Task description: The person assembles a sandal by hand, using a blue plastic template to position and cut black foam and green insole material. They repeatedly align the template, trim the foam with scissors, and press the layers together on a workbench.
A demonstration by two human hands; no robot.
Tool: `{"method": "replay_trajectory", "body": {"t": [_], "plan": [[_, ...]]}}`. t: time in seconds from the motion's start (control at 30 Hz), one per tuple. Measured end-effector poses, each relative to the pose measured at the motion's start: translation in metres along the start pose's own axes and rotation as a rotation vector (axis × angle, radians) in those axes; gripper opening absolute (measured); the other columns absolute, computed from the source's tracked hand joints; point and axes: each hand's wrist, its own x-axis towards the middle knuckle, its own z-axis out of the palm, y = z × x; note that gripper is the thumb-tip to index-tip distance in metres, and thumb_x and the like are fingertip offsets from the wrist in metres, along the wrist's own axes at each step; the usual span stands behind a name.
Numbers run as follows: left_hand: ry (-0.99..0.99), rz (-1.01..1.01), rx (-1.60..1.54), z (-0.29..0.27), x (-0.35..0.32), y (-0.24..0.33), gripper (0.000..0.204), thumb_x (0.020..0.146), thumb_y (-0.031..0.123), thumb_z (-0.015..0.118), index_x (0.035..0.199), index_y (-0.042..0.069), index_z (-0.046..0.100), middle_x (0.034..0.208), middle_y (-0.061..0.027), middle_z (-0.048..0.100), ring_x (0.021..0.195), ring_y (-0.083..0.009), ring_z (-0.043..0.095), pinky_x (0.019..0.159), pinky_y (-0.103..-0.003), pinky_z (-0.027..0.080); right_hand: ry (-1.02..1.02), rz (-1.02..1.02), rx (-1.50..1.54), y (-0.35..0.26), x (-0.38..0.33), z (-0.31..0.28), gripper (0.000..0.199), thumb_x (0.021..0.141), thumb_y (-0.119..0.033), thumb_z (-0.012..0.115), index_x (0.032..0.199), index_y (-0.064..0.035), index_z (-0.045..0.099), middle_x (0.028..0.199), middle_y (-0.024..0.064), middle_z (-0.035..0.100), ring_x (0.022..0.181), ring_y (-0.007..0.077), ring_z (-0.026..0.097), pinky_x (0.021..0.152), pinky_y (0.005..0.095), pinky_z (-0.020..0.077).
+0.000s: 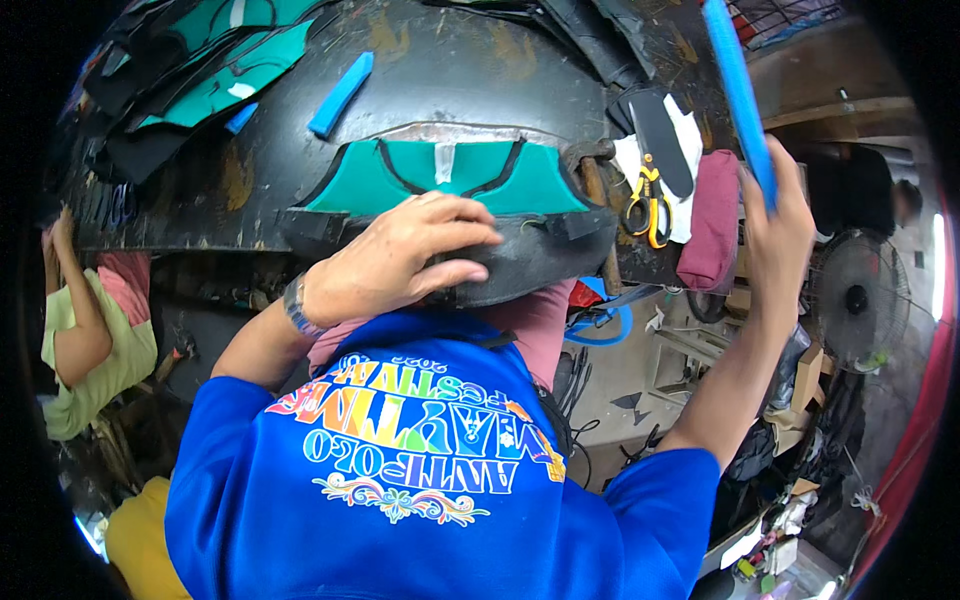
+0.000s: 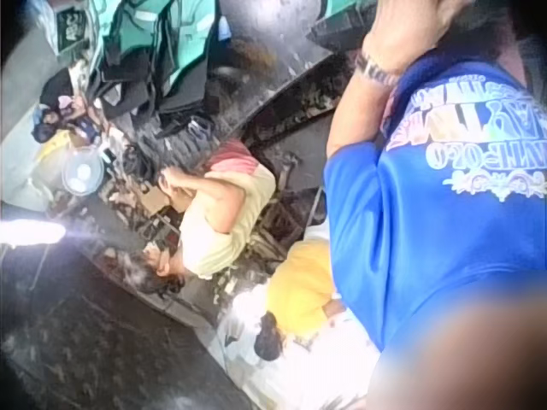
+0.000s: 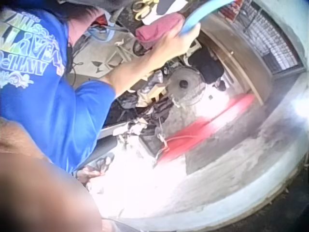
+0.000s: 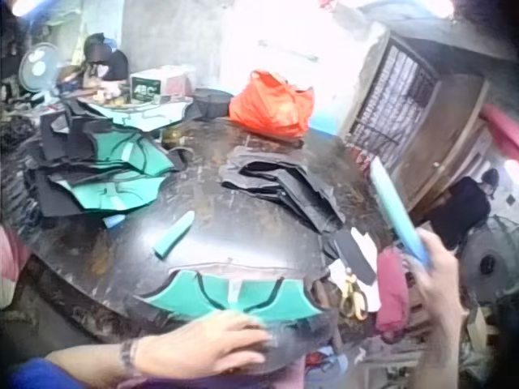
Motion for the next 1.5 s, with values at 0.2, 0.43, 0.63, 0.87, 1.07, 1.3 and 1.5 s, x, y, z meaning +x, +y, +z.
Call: {"method": "replay_trajectory", "body": {"t": [0.2, 0.43, 0.63, 0.87, 1.07, 1.3, 1.5], "plan": [[0.084, -0.142, -1.141, 0.020, 0.010, 0.018, 0.063, 0.096, 0.013, 0.072, 0.152, 0.006, 0.044, 0.132, -0.0059, 0.060, 0.101, -0.0118, 0.062, 0.085, -0.026, 0.052, -0.783, 0.619, 1.299, -0.091, -0.129, -0.003, 0.033, 0.102, -0.026, 0.061, 0.120, 0.0015, 0.061, 0.073, 0.0069, 0.059, 0.050, 0.0088, 0.050, 0.044, 0.0232, 0.0386], [0.232, -0.382, -1.230, 0.022, -0.003, 0.009, 0.036, 0.102, 0.016, 0.064, 0.136, 0.004, 0.061, 0.112, 0.0007, 0.068, 0.085, -0.0031, 0.058, 0.077, -0.019, 0.050, -1.099, 0.875, 1.768, -0.126, -0.171, 0.072, 0.039, 0.104, -0.031, 0.059, 0.122, 0.0030, 0.056, 0.080, 0.0101, 0.062, 0.058, 0.0148, 0.058, 0.055, 0.0259, 0.0472], [0.314, -0.387, -1.154, 0.028, -0.009, 0.006, 0.034, 0.102, 0.017, 0.064, 0.133, 0.004, 0.062, 0.111, 0.0006, 0.068, 0.085, -0.0033, 0.059, 0.077, -0.018, 0.050, -0.433, 0.329, 1.104, -0.158, -0.166, 0.076, 0.057, 0.094, -0.023, 0.074, 0.138, 0.0028, 0.048, 0.098, 0.0081, 0.066, 0.088, 0.0134, 0.063, 0.079, 0.0254, 0.0506], [0.314, -0.366, -1.167, 0.036, -0.010, -0.013, 0.037, 0.103, 0.017, 0.063, 0.135, 0.000, 0.059, 0.117, -0.0062, 0.068, 0.105, -0.0110, 0.065, 0.093, -0.027, 0.053, -0.367, 0.382, 1.071, -0.098, -0.147, 0.093, 0.031, 0.106, -0.026, 0.058, 0.099, 0.0006, 0.071, 0.084, 0.0015, 0.065, 0.080, 0.0105, 0.061, 0.075, 0.0265, 0.0483], [0.230, -0.375, -1.241, 0.029, -0.013, -0.023, 0.038, 0.103, 0.016, 0.062, 0.136, -0.002, 0.057, 0.122, -0.0086, 0.066, 0.113, -0.0160, 0.064, 0.103, -0.034, 0.052, -0.022, 0.787, 0.901, -0.014, -0.167, 0.086, 0.030, 0.101, -0.023, 0.068, 0.124, -0.0051, 0.065, 0.094, 0.0017, 0.067, 0.077, 0.0076, 0.063, 0.069, 0.0205, 0.0482], [0.022, -0.440, -1.338, 0.002, -0.014, -0.043, 0.040, 0.103, 0.011, 0.059, 0.140, -0.001, 0.053, 0.133, -0.0115, 0.062, 0.120, -0.0196, 0.063, 0.105, -0.038, 0.052, 0.072, 0.889, 0.444, 0.039, -0.218, 0.060, 0.057, 0.096, -0.027, 0.074, 0.143, -0.0046, 0.051, 0.121, 0.0120, 0.059, 0.100, 0.0167, 0.061, 0.087, 0.0299, 0.0500], [-0.138, -0.358, -1.266, -0.022, -0.015, -0.059, 0.036, 0.103, 0.013, 0.058, 0.136, -0.002, 0.056, 0.126, -0.0112, 0.063, 0.113, -0.0224, 0.067, 0.103, -0.040, 0.055, 0.143, 0.650, -0.074, 0.055, -0.239, 0.095, 0.093, 0.087, -0.032, 0.079, 0.158, -0.0043, 0.026, 0.155, 0.0338, 0.032, 0.145, 0.0467, 0.031, 0.120, 0.0490, 0.0247]]}}
